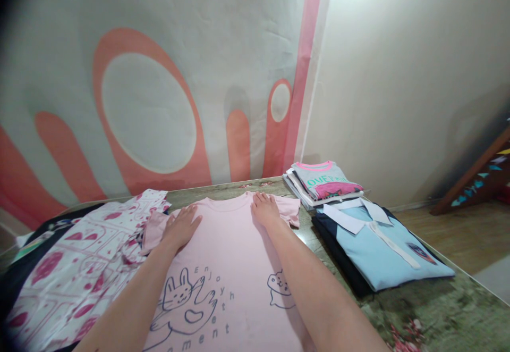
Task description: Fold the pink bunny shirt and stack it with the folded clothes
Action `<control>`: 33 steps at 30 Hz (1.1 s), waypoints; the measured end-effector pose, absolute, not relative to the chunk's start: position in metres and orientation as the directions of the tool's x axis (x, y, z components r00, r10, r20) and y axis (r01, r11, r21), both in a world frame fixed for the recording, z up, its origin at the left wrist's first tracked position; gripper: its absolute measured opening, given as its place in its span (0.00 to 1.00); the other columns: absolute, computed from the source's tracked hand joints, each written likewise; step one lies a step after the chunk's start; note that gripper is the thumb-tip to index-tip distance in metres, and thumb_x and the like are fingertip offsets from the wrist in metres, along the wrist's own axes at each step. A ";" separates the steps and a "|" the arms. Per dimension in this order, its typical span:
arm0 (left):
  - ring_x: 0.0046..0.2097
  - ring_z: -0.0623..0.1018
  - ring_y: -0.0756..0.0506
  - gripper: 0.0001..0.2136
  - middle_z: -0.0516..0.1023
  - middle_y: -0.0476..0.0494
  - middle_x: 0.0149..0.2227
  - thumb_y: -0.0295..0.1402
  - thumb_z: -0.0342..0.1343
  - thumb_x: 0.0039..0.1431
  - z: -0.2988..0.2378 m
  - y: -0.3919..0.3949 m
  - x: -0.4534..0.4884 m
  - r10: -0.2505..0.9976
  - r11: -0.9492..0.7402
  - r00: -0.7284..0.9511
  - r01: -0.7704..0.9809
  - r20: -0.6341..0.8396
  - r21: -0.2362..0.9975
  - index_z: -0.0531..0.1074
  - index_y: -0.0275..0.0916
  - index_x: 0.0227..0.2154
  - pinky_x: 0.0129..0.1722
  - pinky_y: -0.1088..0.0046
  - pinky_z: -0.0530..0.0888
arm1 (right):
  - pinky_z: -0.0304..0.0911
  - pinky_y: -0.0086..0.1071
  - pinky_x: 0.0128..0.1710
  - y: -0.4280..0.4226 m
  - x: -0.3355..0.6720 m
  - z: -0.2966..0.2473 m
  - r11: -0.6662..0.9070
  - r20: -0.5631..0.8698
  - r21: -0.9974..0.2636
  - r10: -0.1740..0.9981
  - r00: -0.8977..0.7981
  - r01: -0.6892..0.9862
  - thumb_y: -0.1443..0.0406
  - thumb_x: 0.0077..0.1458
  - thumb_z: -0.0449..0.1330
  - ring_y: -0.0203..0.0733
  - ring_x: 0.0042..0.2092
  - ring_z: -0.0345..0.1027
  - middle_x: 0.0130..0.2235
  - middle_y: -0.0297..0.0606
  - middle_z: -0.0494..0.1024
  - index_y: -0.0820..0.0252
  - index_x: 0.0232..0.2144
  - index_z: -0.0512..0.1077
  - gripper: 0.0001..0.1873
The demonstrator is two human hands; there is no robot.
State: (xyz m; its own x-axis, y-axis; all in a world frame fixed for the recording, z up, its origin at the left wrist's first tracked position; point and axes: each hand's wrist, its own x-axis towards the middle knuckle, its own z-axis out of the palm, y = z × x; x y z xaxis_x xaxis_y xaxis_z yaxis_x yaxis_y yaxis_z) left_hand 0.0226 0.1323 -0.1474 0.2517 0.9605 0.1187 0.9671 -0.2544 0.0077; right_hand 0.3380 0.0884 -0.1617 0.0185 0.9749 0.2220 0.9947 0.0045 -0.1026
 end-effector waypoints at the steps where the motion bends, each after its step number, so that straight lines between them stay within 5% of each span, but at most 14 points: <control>1: 0.69 0.51 0.38 0.27 0.50 0.44 0.69 0.45 0.36 0.67 -0.147 0.132 0.023 0.961 -0.254 0.251 0.967 0.119 0.009 0.54 0.39 0.66 0.64 0.48 0.51 | 0.38 0.45 0.63 0.089 0.339 -0.162 0.003 0.224 -0.103 0.974 0.020 0.995 0.60 0.67 0.39 0.45 0.67 0.46 0.67 0.40 0.55 0.58 0.64 0.56 0.26; 20: 0.68 0.54 0.37 0.27 0.52 0.42 0.68 0.43 0.35 0.67 -0.145 0.130 0.028 0.958 -0.247 0.249 0.969 0.142 -0.029 0.56 0.38 0.65 0.63 0.47 0.54 | 0.37 0.44 0.63 0.087 0.338 -0.161 -0.014 0.232 -0.146 0.972 0.048 0.989 0.61 0.66 0.40 0.45 0.67 0.46 0.67 0.42 0.56 0.58 0.63 0.57 0.26; 30: 0.67 0.56 0.38 0.24 0.58 0.37 0.66 0.33 0.42 0.63 -0.110 0.093 0.008 0.889 -0.289 0.319 0.947 0.329 -0.136 0.62 0.36 0.61 0.63 0.51 0.55 | 0.43 0.41 0.62 0.068 0.342 -0.139 0.036 0.245 -0.192 0.969 0.012 0.981 0.66 0.63 0.46 0.45 0.64 0.51 0.64 0.46 0.61 0.62 0.60 0.62 0.24; 33: 0.62 0.65 0.40 0.22 0.66 0.40 0.62 0.35 0.40 0.63 -0.085 0.075 -0.017 0.864 -0.293 0.291 0.954 0.412 -0.059 0.68 0.38 0.56 0.60 0.60 0.62 | 0.47 0.39 0.60 0.048 0.352 -0.129 0.061 0.256 -0.206 0.967 -0.007 0.977 0.68 0.62 0.47 0.45 0.62 0.55 0.60 0.46 0.67 0.61 0.58 0.65 0.23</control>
State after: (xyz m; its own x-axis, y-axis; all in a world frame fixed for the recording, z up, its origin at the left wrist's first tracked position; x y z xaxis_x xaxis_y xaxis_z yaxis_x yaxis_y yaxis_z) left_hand -0.0175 0.0749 -0.0855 0.2909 0.8636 0.4117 0.9542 -0.2931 -0.0594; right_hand 0.3521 0.0477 -0.1287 -0.0068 0.9667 0.2559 0.9766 0.0614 -0.2061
